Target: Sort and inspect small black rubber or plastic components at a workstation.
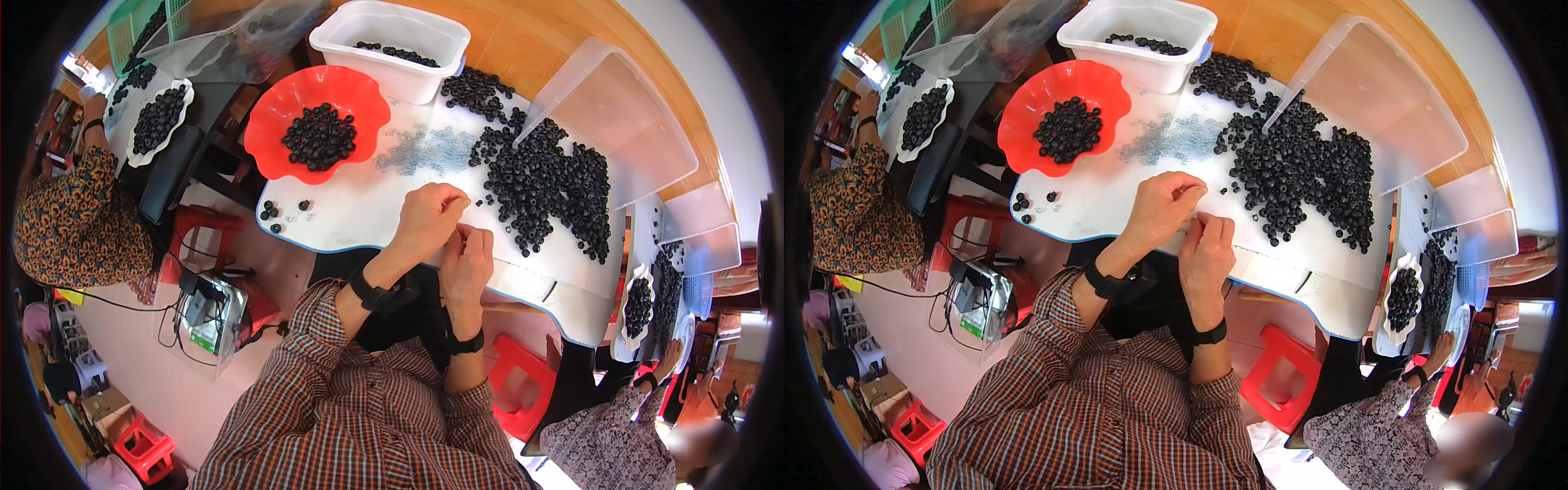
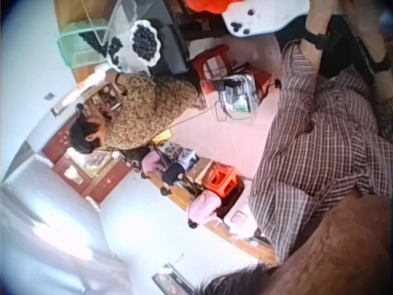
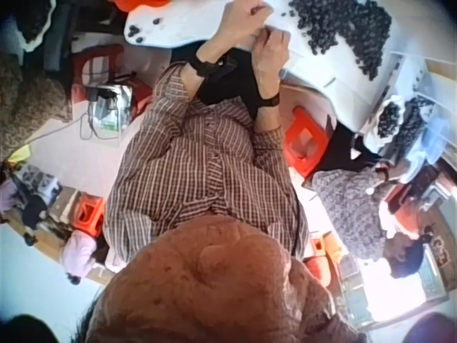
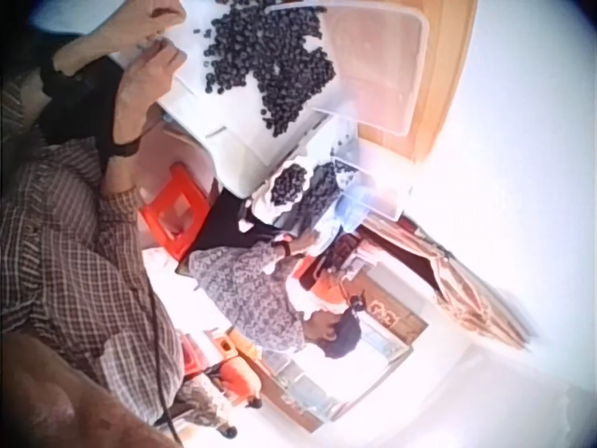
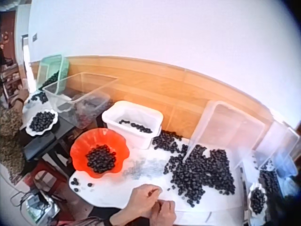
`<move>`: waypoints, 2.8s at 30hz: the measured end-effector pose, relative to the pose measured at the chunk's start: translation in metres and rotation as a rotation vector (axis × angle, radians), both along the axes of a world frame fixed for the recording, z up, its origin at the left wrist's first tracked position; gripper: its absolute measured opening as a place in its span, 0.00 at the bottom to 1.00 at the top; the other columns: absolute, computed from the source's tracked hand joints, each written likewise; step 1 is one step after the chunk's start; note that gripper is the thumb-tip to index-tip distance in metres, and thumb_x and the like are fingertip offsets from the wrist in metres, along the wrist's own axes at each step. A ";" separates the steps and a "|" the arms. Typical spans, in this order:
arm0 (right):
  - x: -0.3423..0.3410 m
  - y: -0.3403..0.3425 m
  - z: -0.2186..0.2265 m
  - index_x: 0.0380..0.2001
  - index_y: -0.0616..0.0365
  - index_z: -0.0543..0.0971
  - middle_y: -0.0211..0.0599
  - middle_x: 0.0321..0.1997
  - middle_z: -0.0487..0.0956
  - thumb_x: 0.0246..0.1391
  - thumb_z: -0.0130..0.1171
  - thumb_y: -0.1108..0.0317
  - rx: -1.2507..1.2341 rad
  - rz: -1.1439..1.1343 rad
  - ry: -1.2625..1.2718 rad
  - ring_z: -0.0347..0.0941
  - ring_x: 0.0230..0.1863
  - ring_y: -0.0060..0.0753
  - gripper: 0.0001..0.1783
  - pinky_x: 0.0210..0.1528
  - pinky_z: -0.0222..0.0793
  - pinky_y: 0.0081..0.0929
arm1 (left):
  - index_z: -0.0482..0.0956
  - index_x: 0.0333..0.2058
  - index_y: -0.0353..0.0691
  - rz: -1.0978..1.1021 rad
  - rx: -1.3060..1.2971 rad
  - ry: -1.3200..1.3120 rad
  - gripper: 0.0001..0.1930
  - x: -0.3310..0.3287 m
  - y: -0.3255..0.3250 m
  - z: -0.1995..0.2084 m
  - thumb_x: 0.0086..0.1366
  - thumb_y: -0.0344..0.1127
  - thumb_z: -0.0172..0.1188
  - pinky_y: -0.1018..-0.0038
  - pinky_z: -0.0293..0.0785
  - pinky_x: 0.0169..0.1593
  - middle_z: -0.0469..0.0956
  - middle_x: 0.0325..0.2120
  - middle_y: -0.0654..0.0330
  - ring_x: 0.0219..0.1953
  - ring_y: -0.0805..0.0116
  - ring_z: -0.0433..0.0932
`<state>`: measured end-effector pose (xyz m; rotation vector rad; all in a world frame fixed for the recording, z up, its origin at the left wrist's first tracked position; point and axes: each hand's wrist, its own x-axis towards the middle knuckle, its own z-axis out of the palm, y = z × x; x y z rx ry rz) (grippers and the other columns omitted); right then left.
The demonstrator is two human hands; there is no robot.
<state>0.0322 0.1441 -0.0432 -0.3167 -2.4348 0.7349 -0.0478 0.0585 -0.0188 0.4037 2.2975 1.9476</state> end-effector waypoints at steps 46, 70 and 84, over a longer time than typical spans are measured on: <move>0.009 0.021 0.003 0.35 0.65 0.74 0.47 0.32 0.75 0.55 0.54 0.78 -0.211 -0.039 0.010 0.73 0.30 0.48 0.04 0.32 0.69 0.39 | 0.78 0.33 0.42 -0.134 -0.430 0.180 0.05 -0.028 0.070 -0.006 0.61 0.35 0.58 0.56 0.73 0.38 0.72 0.35 0.46 0.34 0.44 0.76; 0.005 0.025 -0.003 0.35 0.64 0.75 0.46 0.31 0.75 0.53 0.56 0.79 -0.140 -0.024 0.122 0.74 0.28 0.45 0.05 0.32 0.71 0.36 | 0.79 0.41 0.35 -0.346 0.007 -0.249 0.09 -0.036 0.049 -0.006 0.62 0.28 0.57 0.74 0.75 0.36 0.78 0.33 0.56 0.31 0.71 0.78; 0.014 0.015 0.014 0.37 0.65 0.74 0.36 0.32 0.75 0.59 0.54 0.77 -0.526 0.008 0.068 0.71 0.24 0.24 0.04 0.26 0.68 0.21 | 0.76 0.48 0.29 -0.427 0.915 -0.665 0.12 -0.003 -0.012 0.003 0.68 0.25 0.53 0.79 0.78 0.41 0.79 0.38 0.55 0.34 0.73 0.78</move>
